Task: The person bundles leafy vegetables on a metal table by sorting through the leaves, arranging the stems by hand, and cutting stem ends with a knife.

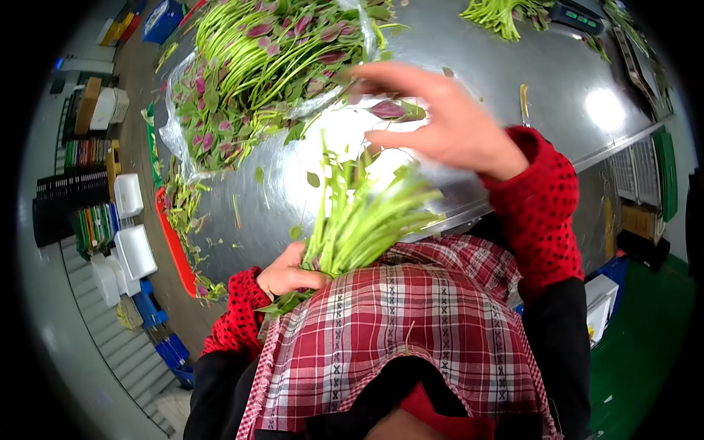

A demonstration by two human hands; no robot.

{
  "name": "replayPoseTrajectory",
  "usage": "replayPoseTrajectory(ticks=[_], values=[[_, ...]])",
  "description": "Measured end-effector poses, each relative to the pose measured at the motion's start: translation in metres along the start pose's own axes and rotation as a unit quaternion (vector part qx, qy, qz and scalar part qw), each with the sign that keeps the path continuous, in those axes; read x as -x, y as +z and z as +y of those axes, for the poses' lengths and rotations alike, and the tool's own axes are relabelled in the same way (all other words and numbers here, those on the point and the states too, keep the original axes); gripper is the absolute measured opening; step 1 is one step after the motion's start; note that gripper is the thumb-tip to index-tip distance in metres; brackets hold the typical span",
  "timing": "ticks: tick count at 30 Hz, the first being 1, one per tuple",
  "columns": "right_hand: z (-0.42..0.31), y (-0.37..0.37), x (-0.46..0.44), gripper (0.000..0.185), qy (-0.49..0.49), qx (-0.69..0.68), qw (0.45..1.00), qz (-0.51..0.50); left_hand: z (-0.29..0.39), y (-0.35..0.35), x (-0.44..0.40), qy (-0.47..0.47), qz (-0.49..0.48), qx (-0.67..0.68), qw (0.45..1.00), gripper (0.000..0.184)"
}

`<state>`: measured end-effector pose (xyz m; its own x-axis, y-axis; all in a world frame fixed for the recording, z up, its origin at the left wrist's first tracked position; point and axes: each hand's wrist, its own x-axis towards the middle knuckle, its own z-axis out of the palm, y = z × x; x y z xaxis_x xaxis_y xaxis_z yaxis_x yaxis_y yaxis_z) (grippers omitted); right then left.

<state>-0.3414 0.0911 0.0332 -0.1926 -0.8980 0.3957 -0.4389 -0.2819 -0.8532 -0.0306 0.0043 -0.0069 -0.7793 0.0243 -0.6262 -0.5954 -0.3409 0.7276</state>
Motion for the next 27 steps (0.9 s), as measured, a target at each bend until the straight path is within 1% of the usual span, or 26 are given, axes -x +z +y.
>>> replayPoseTrajectory(ticks=[1,2,3,4,5,6,7,8,9,11,12,13,15,16,17,18,19,20,21,22,23,24,25,26,27], values=[[-0.019,0.018,-0.015,0.071,-0.116,0.016,0.993,-0.024,0.004,0.001,-0.007,0.003,-0.005,-0.011,1.0,0.046],[-0.031,0.04,-0.023,0.077,-0.091,-0.024,0.986,-0.14,0.005,0.001,-0.015,0.023,-0.036,-0.017,0.999,0.047],[-0.025,0.06,-0.012,0.077,-0.059,-0.045,0.972,-0.225,0.01,-0.004,-0.02,-0.002,-0.07,-0.049,0.996,0.052],[-0.019,0.08,-0.001,0.078,-0.023,-0.059,0.95,-0.305,0.018,-0.011,-0.02,-0.052,-0.11,-0.1,0.988,0.057],[0.006,0.104,0.02,0.075,0.019,-0.054,0.933,-0.355,0.022,-0.015,-0.022,-0.094,-0.149,-0.145,0.974,0.063],[0.031,0.113,0.037,0.07,0.111,-0.136,0.844,-0.507,0.026,-0.019,-0.022,-0.117,-0.182,-0.17,0.961,0.068],[0.048,0.107,0.053,0.065,0.203,-0.208,0.713,-0.637,0.027,-0.01,-0.019,-0.111,-0.16,-0.117,0.974,0.067],[0.051,0.09,0.068,0.058,0.226,-0.183,0.732,-0.616,0.013,-0.013,-0.019,-0.069,-0.166,-0.097,0.979,0.069],[0.053,0.073,0.085,0.051,0.25,-0.159,0.747,-0.595,0.01,-0.015,-0.019,-0.076,-0.182,-0.071,0.978,0.071],[0.054,0.052,0.109,0.047,0.308,-0.259,0.717,-0.569,0.017,-0.009,-0.02,-0.05,-0.183,0.002,0.982,0.068],[0.054,0.048,0.114,0.047,0.316,-0.246,0.716,-0.572,0.005,-0.019,-0.029,-0.042,-0.202,-0.048,0.977,0.065],[0.051,0.046,0.112,0.048,0.318,-0.253,0.7,-0.587,0.007,-0.02,-0.034,-0.083,-0.206,-0.042,0.974,0.061],[0.046,0.043,0.113,0.05,0.329,-0.241,0.672,-0.618,0.02,-0.025,-0.046,-0.086,-0.222,-0.095,0.967,0.054],[0.045,0.043,0.116,0.052,0.345,-0.265,0.686,-0.583,0.032,-0.03,-0.052,-0.107,-0.223,-0.169,0.954,0.048],[0.044,0.046,0.125,0.054,0.359,-0.291,0.698,-0.548,0.033,-0.036,-0.058,-0.072,-0.219,-0.212,0.95,0.044],[0.053,0.055,0.148,0.056,0.379,-0.292,0.72,-0.502,0.04,-0.041,-0.061,-0.041,-0.19,-0.291,0.937,0.047],[0.049,0.052,0.146,0.056,0.383,-0.289,0.708,-0.518,0.06,-0.045,-0.052,0.078,-0.091,-0.437,0.891,0.047],[0.042,0.05,0.144,0.057,0.38,-0.332,0.744,-0.438,0.074,-0.056,-0.047,0.124,-0.015,-0.492,0.862,0.042],[0.037,0.05,0.146,0.057,0.377,-0.376,0.771,-0.35,0.089,-0.059,-0.038,0.182,0.086,-0.548,0.812,0.032],[0.05,0.051,0.148,0.057,0.345,-0.349,0.794,-0.359,0.102,-0.063,-0.025,0.228,0.194,-0.594,0.747,0.029],[0.035,0.051,0.131,0.049,0.37,-0.384,0.789,-0.306,0.111,-0.066,-0.013,0.268,0.296,-0.634,0.662,0.027],[0.035,0.051,0.123,0.045,0.392,-0.404,0.774,-0.29,0.115,-0.065,-0.006,0.333,0.396,-0.618,0.592,0.024],[0.037,0.05,0.118,0.041,0.413,-0.421,0.761,-0.271,0.117,-0.065,-0.003,0.395,0.486,-0.591,0.509,0.022],[0.04,0.052,0.112,0.041,0.412,-0.421,0.762,-0.27,0.112,-0.061,0.003,0.408,0.534,-0.562,0.482,0.018],[0.043,0.057,0.108,0.038,0.407,-0.413,0.784,-0.224,0.099,-0.05,0.01,0.387,0.53,-0.525,0.542,0.013]])
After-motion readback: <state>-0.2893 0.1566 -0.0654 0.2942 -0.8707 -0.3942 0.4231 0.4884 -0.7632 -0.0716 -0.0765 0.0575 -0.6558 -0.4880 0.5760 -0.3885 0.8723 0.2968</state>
